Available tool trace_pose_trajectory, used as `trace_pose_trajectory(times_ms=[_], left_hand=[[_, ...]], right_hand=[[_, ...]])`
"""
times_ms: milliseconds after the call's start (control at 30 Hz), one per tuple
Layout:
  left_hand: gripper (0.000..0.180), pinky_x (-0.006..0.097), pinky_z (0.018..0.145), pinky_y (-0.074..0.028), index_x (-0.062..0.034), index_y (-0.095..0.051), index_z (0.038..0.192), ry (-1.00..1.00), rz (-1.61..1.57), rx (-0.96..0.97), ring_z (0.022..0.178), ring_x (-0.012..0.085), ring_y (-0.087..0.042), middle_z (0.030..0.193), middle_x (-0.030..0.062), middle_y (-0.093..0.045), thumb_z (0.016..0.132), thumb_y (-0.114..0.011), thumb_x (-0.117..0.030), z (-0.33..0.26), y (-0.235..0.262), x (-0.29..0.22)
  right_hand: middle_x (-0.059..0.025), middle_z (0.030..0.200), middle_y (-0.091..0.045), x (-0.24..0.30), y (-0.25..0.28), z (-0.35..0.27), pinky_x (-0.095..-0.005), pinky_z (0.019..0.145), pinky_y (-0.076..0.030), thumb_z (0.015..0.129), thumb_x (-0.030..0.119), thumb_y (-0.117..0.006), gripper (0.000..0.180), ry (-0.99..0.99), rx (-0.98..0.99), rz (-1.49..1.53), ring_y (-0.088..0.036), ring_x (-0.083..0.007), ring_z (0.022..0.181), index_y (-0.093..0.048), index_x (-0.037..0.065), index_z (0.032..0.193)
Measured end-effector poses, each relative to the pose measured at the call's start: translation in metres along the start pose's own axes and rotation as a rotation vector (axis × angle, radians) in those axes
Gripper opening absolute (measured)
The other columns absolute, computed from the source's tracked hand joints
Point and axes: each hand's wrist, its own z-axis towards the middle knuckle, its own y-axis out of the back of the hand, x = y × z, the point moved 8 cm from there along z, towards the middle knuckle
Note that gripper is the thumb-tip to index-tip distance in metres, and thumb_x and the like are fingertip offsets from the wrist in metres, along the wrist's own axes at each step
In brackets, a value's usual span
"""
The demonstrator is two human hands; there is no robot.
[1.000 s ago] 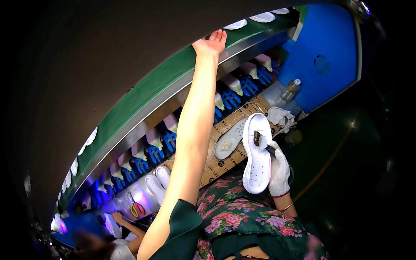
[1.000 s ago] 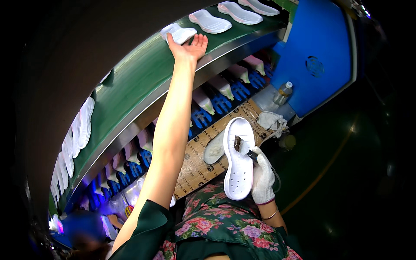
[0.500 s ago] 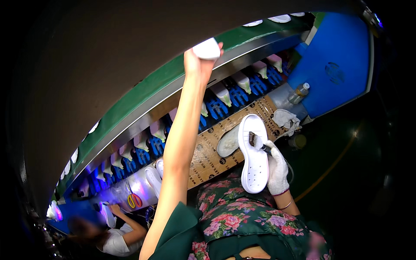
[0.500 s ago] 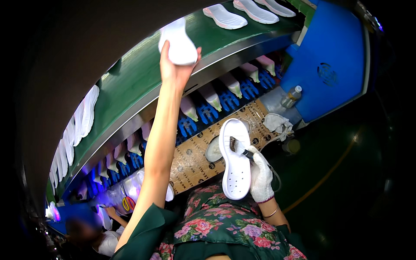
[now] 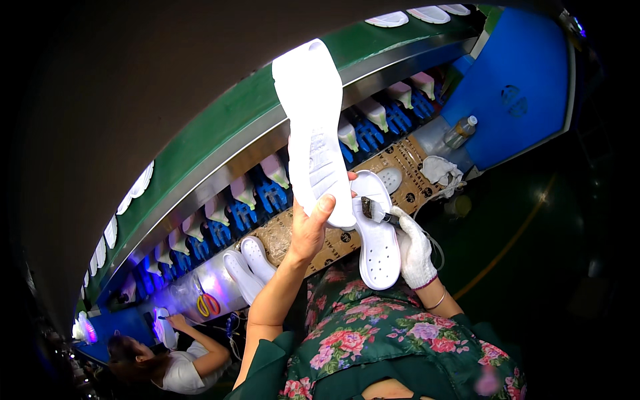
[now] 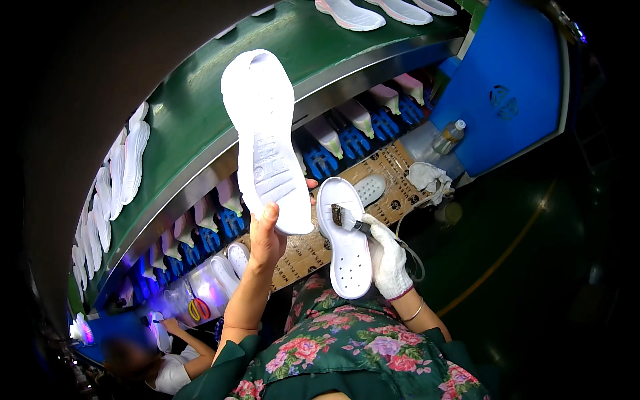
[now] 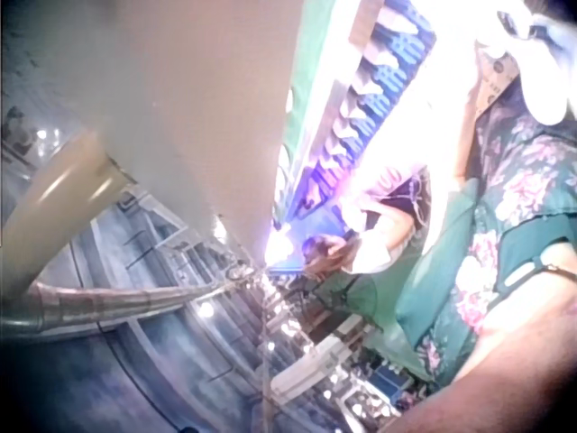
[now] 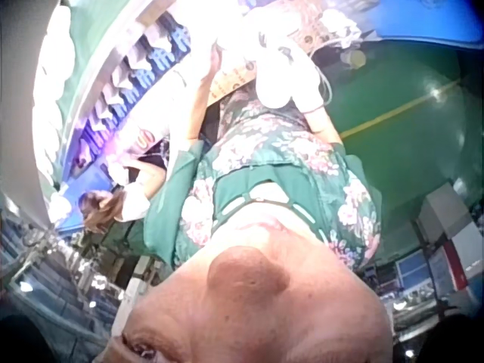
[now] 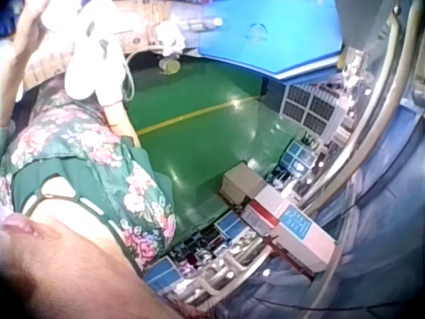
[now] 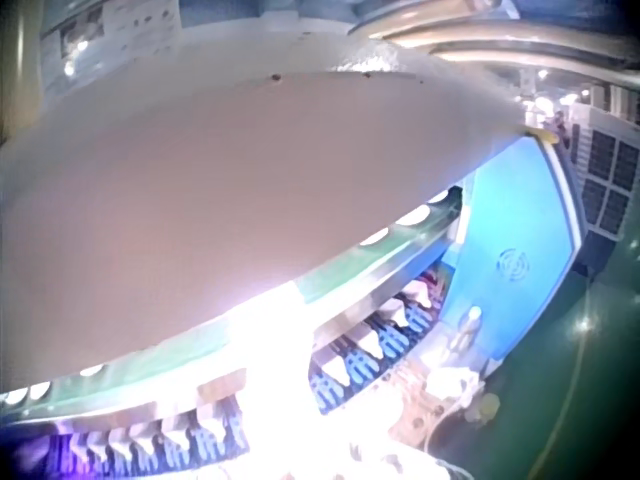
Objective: The person applies a dark substance to white shoe soles using a brush, picking up new soles from a conveyor belt and placing finished ones back onto the belt.
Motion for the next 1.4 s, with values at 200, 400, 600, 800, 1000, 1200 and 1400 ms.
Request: trace_pose_trajectory(times_ms=[200, 400, 600, 800, 1000, 1200, 1400], left_hand=[[0.072, 0.039, 0.092, -0.058, 0.0013, -0.043, 0.149, 0.063, -0.050, 0.036, 0.107, 0.0249, -0.070, 0.131, 0.0217, -0.065, 0.098, -0.066, -0.044, -0.014, -0.002, -0.001], [0.085, 0.040, 0.092, -0.058, 0.0033, -0.037, 0.152, 0.122, -0.035, 0.059, 0.104, 0.0286, -0.071, 0.128, 0.0267, -0.065, 0.098, -0.053, -0.061, -0.017, -0.010, -0.006], [0.077, 0.041, 0.091, -0.058, 0.0036, -0.040, 0.149, 0.106, -0.138, 0.106, 0.107, 0.0306, -0.070, 0.130, 0.0263, -0.064, 0.099, -0.060, -0.051, -0.012, -0.009, -0.005], [0.075, 0.042, 0.091, -0.058, 0.0046, -0.041, 0.148, 0.083, -0.070, 0.106, 0.107, 0.0312, -0.070, 0.130, 0.0269, -0.064, 0.100, -0.061, -0.048, -0.002, -0.009, -0.005], [0.082, 0.046, 0.091, -0.060, 0.0017, -0.036, 0.153, 0.079, -0.137, 0.149, 0.108, 0.0356, -0.070, 0.145, 0.0228, -0.053, 0.100, -0.049, -0.060, 0.048, -0.024, -0.013], [0.074, 0.058, 0.096, -0.058, -0.0079, -0.035, 0.155, 0.165, -1.021, 0.287, 0.134, 0.0508, -0.047, 0.150, 0.0253, -0.043, 0.104, -0.043, -0.061, 0.212, -0.020, -0.003], [0.080, 0.058, 0.107, -0.052, -0.0060, -0.032, 0.157, 0.356, -1.291, 0.037, 0.141, 0.0524, -0.036, 0.160, 0.0297, -0.023, 0.104, -0.036, -0.066, 0.293, -0.016, 0.053]], right_hand=[[-0.0182, 0.133, -0.061, -0.007, 0.004, -0.001, -0.0432, 0.112, -0.044, 0.103, 0.022, -0.054, 0.042, -0.013, -0.025, 0.018, -0.059, -0.0291, 0.124, -0.055, -0.004, 0.136], [-0.0186, 0.133, -0.061, -0.010, 0.005, -0.002, -0.0435, 0.112, -0.044, 0.102, 0.022, -0.056, 0.041, -0.018, -0.041, 0.041, -0.059, -0.0295, 0.124, -0.056, -0.004, 0.135], [-0.0196, 0.133, -0.061, -0.008, 0.001, -0.001, -0.0439, 0.112, -0.044, 0.102, 0.022, -0.056, 0.042, -0.027, -0.037, 0.065, -0.058, -0.0301, 0.125, -0.054, -0.004, 0.136], [-0.0194, 0.133, -0.060, -0.007, 0.006, 0.002, -0.0437, 0.112, -0.045, 0.103, 0.021, -0.054, 0.042, -0.011, -0.054, 0.085, -0.058, -0.0304, 0.125, -0.053, -0.004, 0.137], [-0.0187, 0.133, -0.061, -0.005, 0.014, 0.004, -0.0434, 0.111, -0.045, 0.104, 0.019, -0.052, 0.039, 0.028, -0.065, 0.109, -0.059, -0.0298, 0.124, -0.056, -0.004, 0.136], [-0.0190, 0.132, -0.062, -0.001, 0.016, 0.001, -0.0443, 0.111, -0.045, 0.103, 0.015, -0.053, 0.037, 0.025, -0.101, 0.140, -0.059, -0.0301, 0.123, -0.057, -0.005, 0.135], [-0.0197, 0.131, -0.063, -0.002, 0.035, -0.001, -0.0458, 0.112, -0.045, 0.103, 0.015, -0.055, 0.035, 0.068, -0.116, 0.132, -0.060, -0.0314, 0.123, -0.059, -0.005, 0.132]])
